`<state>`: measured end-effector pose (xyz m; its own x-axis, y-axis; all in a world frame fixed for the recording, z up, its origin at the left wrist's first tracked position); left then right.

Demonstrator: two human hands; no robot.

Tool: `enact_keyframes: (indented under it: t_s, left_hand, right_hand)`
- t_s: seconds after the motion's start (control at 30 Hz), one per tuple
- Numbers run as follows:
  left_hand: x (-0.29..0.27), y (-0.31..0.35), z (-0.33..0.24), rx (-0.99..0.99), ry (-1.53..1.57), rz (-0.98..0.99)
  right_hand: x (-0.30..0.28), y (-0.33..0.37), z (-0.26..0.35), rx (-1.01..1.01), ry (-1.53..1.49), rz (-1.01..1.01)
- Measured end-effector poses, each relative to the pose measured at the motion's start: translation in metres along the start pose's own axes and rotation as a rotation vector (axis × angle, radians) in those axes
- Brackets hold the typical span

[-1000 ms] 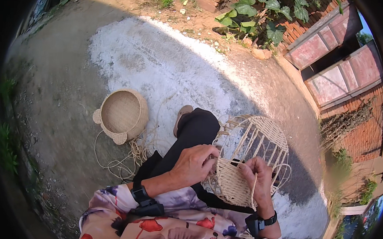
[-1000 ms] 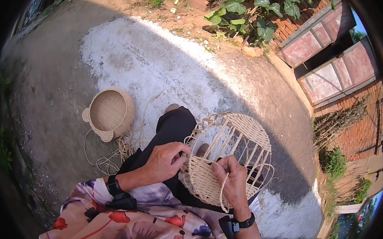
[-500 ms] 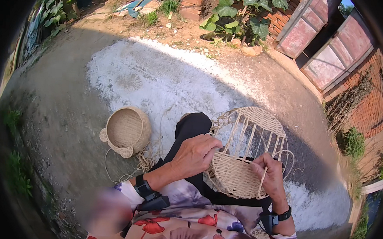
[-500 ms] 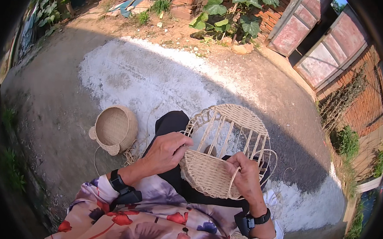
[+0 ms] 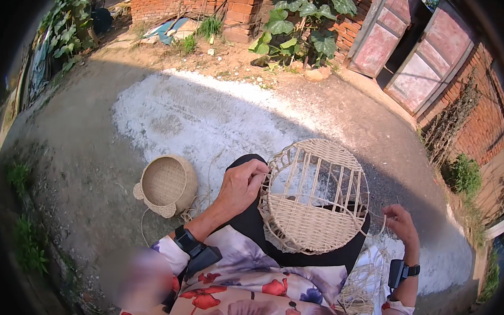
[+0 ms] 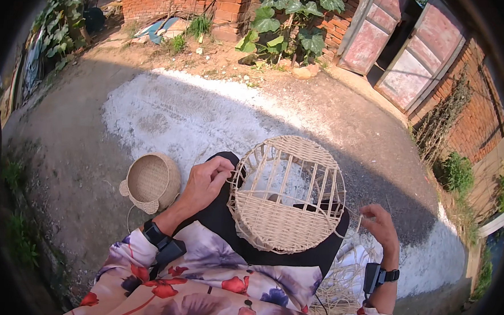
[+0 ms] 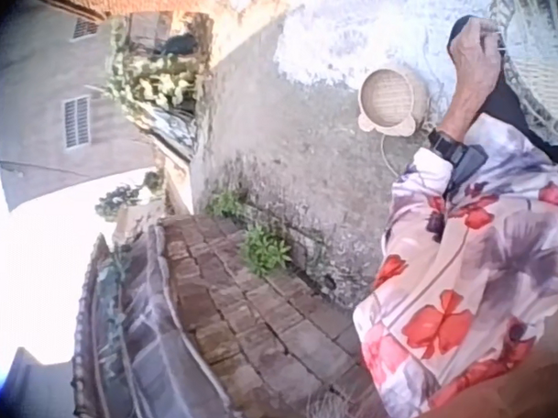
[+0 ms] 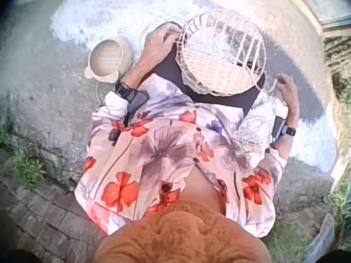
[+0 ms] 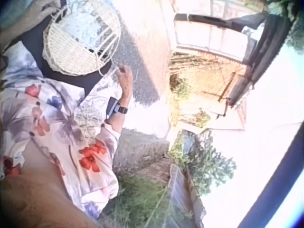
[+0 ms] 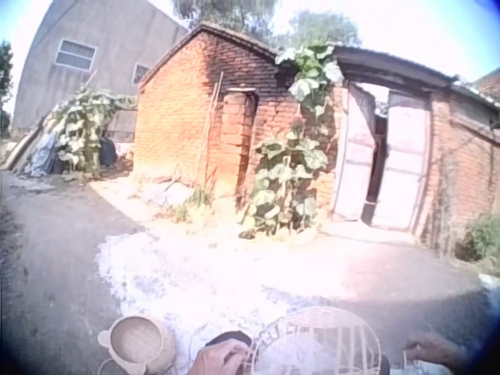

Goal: Weaving a round bamboo or wicker basket frame by hand.

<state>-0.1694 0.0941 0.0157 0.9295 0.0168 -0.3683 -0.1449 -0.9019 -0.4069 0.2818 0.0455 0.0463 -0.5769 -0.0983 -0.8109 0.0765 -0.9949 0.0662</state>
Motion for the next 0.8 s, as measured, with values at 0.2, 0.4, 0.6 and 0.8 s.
enact_keyframes:
  t_s: [0.2,0.4,0.6,0.8]
  left_hand:
    - [0.01,0.031,0.009,-0.125,-0.035,0.067]
    - [0.036,0.044,0.012,-0.032,-0.176,0.171]
    - [0.036,0.048,0.002,0.001,-0.202,0.124]
    - [0.034,0.048,0.002,0.014,-0.194,0.081]
  right_hand:
    - [-0.003,0.032,0.064,-0.063,0.616,-0.245]
    - [0.108,-0.005,0.195,-0.404,0.162,-0.138]
    - [0.148,-0.021,0.218,-0.624,0.395,-0.108]
    - [0.152,-0.031,0.227,-0.577,0.492,-0.05]
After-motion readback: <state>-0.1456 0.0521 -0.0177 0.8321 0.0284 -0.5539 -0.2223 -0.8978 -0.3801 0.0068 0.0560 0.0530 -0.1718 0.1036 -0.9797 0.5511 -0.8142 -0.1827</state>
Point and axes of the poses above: each hand's wrist, its own y-axis away from the middle knuckle, its own x-axis out of the palm, z = x × y, the point moved 9 cm from there along -y, towards the middle knuckle, and after that the axes turned 4 degrees about z, right-handed, at the moved point
